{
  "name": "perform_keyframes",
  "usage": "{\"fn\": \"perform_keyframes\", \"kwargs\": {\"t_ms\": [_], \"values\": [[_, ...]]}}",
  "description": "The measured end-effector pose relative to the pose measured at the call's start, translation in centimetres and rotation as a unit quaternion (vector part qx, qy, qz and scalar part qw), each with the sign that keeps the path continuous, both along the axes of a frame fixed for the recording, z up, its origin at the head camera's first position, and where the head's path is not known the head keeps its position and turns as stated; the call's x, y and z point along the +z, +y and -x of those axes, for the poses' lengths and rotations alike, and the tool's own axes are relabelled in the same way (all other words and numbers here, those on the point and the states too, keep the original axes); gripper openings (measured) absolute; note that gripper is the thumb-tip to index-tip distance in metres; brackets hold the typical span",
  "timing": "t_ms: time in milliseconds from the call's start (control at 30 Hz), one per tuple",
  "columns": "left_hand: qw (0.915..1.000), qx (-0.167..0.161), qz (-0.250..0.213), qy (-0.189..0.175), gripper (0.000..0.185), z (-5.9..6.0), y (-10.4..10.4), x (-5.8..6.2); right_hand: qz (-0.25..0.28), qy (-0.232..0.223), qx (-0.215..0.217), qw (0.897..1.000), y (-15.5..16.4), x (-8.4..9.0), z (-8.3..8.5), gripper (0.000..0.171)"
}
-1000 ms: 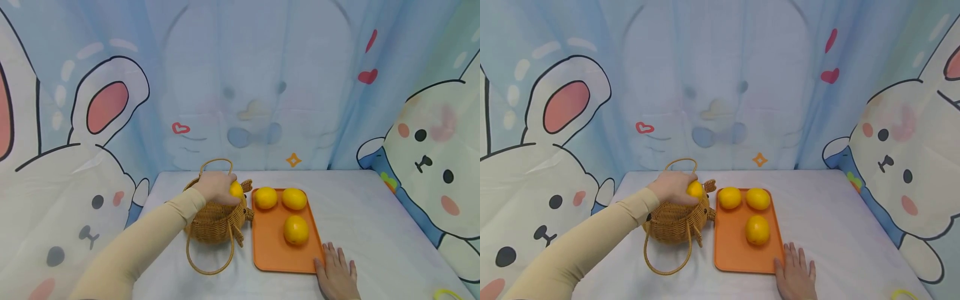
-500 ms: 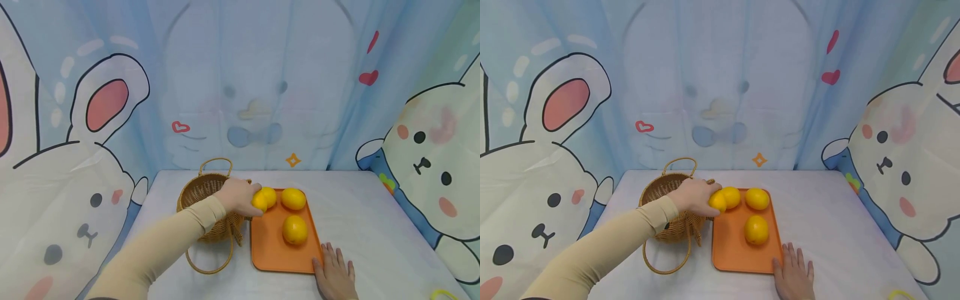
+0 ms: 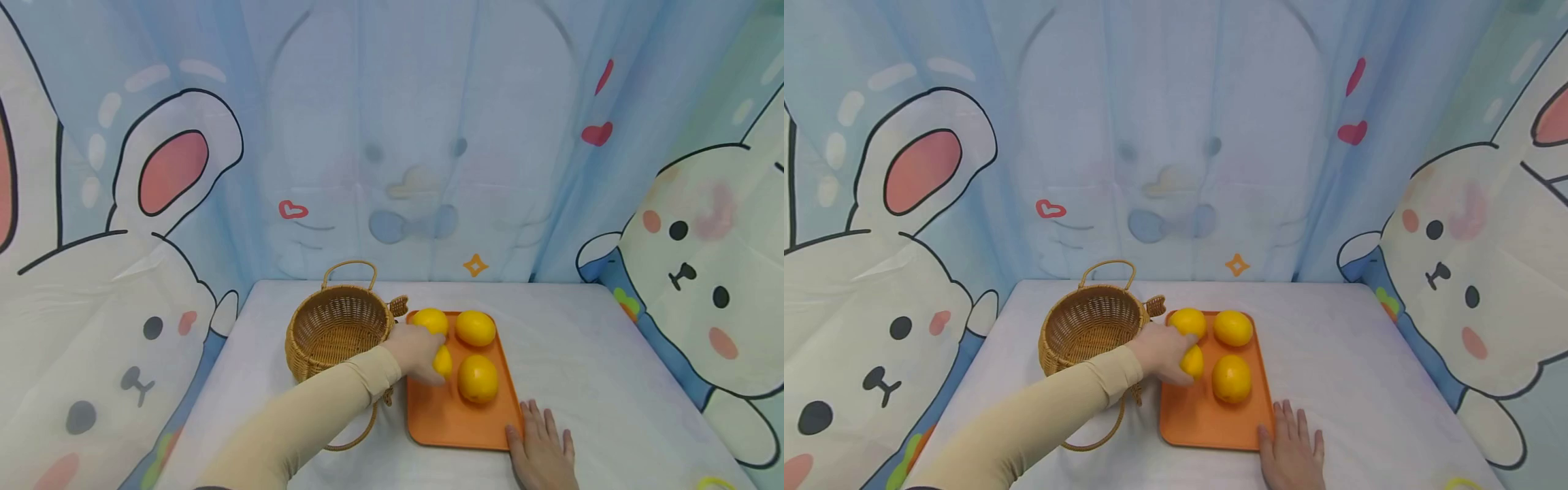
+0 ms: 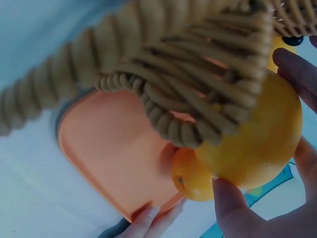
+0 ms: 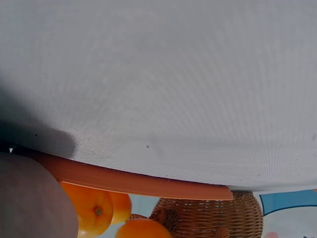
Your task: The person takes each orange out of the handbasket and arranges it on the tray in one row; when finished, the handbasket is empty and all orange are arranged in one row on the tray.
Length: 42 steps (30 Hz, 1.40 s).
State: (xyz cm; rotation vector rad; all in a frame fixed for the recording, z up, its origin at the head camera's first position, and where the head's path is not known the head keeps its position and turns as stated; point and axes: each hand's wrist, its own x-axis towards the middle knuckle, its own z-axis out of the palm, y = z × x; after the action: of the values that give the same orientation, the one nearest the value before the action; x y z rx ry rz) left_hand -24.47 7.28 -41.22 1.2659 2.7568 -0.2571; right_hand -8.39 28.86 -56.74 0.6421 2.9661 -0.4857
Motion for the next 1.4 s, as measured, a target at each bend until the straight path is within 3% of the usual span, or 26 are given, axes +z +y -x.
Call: {"fn": "perform_keyframes", "kwargs": {"t_ms": [500,867,1400], "values": [[0.9985,0.031,0.045,-0.008,0.066,-0.7,2.5,-1.9,-0.001,-0.008,-0.004,1.000,-0.1,-0.2,-0.1,0.085],[0.9983,0.039,0.043,-0.009,0.050,-1.2,2.5,-3.2,-0.003,-0.008,0.000,1.000,-0.4,0.0,0.0,0.083],[0.9978,0.048,0.045,-0.005,0.050,-1.2,2.5,-2.7,-0.008,0.012,0.008,1.000,0.1,0.0,0.0,0.086]]}}
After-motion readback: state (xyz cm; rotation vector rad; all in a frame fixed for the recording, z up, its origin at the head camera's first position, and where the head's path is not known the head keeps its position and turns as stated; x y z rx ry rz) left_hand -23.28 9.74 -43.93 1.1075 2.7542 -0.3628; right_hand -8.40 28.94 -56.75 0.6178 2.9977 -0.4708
